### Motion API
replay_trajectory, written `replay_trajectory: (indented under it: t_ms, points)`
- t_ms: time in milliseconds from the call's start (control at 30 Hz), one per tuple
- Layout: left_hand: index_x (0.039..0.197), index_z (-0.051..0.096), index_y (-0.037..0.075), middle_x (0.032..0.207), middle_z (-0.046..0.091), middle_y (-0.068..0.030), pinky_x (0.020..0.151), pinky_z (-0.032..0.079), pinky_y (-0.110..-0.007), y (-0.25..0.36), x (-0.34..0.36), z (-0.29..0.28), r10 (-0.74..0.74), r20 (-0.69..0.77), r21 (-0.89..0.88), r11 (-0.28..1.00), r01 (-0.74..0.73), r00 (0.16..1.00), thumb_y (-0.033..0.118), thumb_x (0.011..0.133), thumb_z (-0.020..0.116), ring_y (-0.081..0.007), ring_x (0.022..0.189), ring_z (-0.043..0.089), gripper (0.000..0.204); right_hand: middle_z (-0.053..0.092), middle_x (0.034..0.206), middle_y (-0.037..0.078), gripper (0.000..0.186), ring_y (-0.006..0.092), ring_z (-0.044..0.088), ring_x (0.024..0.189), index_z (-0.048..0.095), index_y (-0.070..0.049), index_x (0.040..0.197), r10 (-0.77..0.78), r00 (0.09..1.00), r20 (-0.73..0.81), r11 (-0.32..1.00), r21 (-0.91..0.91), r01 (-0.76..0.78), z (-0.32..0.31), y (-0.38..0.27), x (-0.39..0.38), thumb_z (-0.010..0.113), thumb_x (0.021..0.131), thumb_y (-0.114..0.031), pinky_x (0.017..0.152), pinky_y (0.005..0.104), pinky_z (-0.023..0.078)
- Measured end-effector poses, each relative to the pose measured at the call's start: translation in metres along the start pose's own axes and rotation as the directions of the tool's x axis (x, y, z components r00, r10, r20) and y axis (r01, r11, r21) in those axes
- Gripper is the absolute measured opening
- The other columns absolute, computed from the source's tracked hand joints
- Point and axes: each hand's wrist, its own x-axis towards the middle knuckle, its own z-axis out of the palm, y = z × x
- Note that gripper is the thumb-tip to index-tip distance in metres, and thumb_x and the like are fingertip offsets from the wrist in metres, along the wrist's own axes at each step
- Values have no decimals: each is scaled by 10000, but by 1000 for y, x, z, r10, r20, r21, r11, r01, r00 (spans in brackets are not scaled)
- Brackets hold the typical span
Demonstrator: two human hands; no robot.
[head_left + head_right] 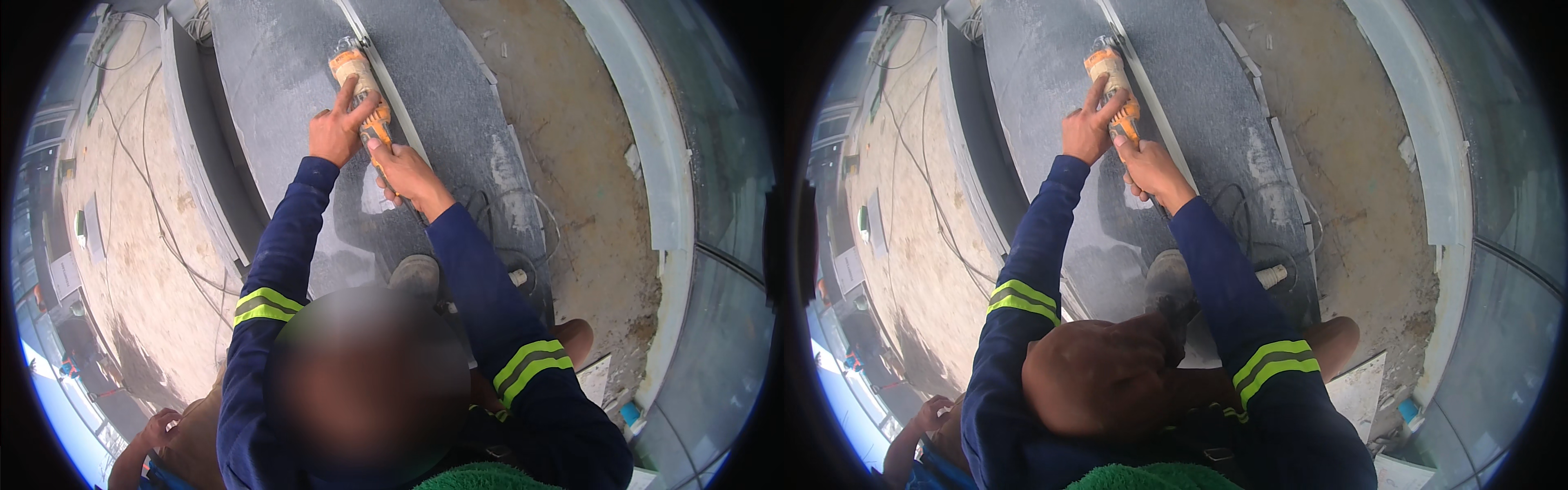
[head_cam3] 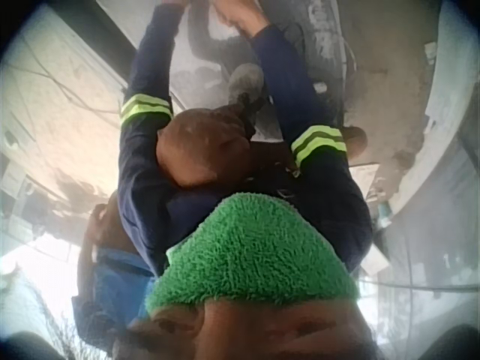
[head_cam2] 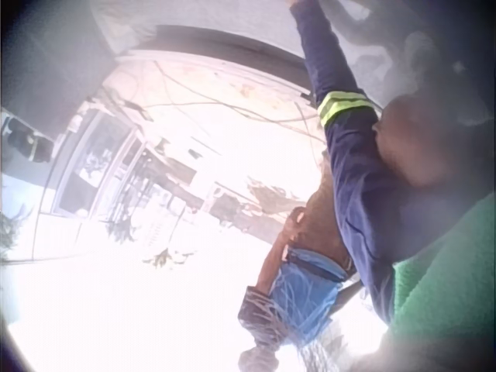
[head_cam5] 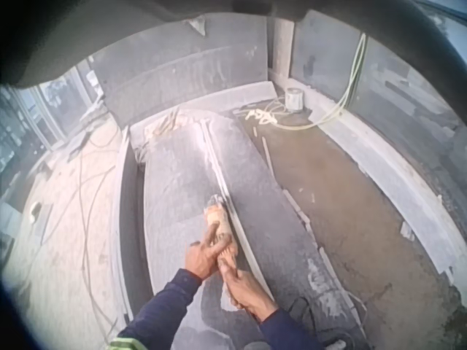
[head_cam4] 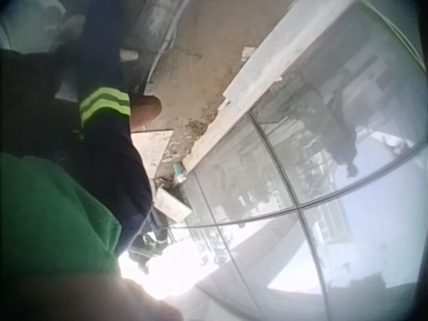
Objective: The person uses an angle grinder to grind the edge of a large stone slab. The person holds the tool with both hands and moves it along the slab's edge, generating dust. Other workers are visible nearby.
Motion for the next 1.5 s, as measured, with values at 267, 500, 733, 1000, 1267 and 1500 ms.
replay_trajectory:
  t_ms: [267, 500, 733, 1000, 1267, 1500]
  points:
    - [1382, 661, 429, 1657, 591, -98, 727, 684, -382, 19, -16, -11, 18, -23, -2, 1000, -18, 1000, 261, 850, 866, -278, 823, 838, 594, 595, 714, 15, 632, 98, 556, 502, 638, -31, 1036, 11, 1000, -11, 1000, 17, -11, -1, 15, -23, 539, 1140, -646, 415, 276, 426]
    - [1406, 653, 453, 1673, 582, -99, 730, 690, -411, 3, -1, -2, -7, 9, -15, 1000, 8, 1000, 298, 855, 873, -302, 865, 849, 613, 592, 730, 38, 602, 112, 555, 497, 630, -15, 1012, -20, 1000, 7, 1000, 20, 20, -3, 1, -4, 528, 1167, -587, 411, 290, 420]
    - [1492, 609, 463, 1711, 544, -81, 793, 704, -458, -21, 29, 8, -47, 100, -11, 999, 48, 994, 315, 843, 891, -369, 992, 841, 722, 615, 749, 30, 625, 93, 564, 531, 649, -12, 1062, -40, 999, 5, 999, 15, 40, -5, -22, 31, 550, 1148, -622, 431, 268, 436]
    - [1464, 617, 452, 1690, 556, -99, 776, 694, -439, -8, 13, 4, -10, 51, -42, 999, 12, 999, 264, 865, 857, -334, 943, 846, 672, 618, 763, 23, 663, 88, 573, 539, 651, -6, 1076, -11, 1000, -19, 1000, -3, 11, -3, -8, 8, 552, 1135, -659, 436, 266, 451]
    - [1396, 659, 444, 1657, 592, -99, 730, 685, -407, 14, -15, -13, 5, 4, -39, 999, -4, 1000, 233, 858, 852, -304, 860, 844, 609, 622, 765, 30, 671, 96, 577, 526, 654, 13, 1125, 11, 1000, -6, 1000, -9, -12, 3, 8, -25, 540, 1140, -648, 428, 274, 452]
    - [1411, 651, 443, 1655, 594, -110, 742, 686, -425, -1, 7, -2, 5, 17, -36, 999, -5, 1000, 253, 887, 825, -326, 870, 845, 584, 629, 778, 46, 650, 107, 574, 526, 656, 22, 1115, -9, 1000, -4, 1000, 13, 9, -3, -6, -2, 541, 1147, -617, 439, 289, 453]
